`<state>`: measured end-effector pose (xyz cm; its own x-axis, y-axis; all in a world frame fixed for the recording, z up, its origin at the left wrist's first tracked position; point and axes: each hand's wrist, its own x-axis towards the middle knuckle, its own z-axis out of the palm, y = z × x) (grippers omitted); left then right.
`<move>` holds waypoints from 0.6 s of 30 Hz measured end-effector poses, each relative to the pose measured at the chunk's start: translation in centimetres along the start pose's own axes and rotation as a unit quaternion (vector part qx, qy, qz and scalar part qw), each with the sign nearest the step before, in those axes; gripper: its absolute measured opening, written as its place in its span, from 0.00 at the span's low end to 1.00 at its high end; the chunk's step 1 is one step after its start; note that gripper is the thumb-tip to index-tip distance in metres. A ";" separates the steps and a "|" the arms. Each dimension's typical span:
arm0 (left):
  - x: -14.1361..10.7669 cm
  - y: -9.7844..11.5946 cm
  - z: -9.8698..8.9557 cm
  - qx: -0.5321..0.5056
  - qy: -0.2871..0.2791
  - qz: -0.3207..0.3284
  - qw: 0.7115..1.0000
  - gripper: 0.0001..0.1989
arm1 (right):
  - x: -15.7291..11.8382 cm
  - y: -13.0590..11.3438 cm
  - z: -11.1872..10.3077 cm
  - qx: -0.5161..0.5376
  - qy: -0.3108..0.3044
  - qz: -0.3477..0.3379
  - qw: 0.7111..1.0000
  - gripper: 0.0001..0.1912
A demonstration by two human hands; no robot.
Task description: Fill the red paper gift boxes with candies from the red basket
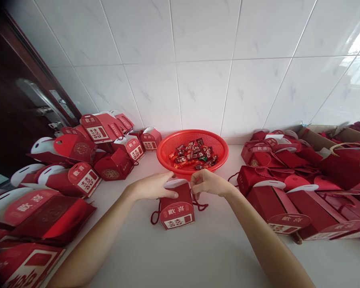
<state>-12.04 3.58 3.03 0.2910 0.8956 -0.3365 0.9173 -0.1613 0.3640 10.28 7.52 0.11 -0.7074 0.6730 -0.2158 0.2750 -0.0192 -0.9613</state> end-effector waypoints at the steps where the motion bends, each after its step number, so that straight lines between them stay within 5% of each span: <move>1: 0.1 0.0 0.1 -0.007 -0.008 -0.005 1.000 0.27 | -0.1 -0.1 0.0 0.008 -0.002 -0.003 1.000 0.07; 9: 0.2 0.3 0.1 -0.022 -0.029 -0.041 0.998 0.23 | -0.3 -0.2 0.1 0.029 -0.065 -0.008 0.997 0.10; 18: -0.1 0.4 -0.4 -0.046 -0.031 -0.011 0.998 0.24 | -0.3 -0.2 0.9 -0.092 -0.083 -0.012 0.992 0.18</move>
<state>-11.84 3.58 3.55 0.2906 0.8707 -0.3967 0.8955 -0.1014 0.4334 9.90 6.67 0.25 -0.8085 0.5402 -0.2336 0.3605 0.1409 -0.9221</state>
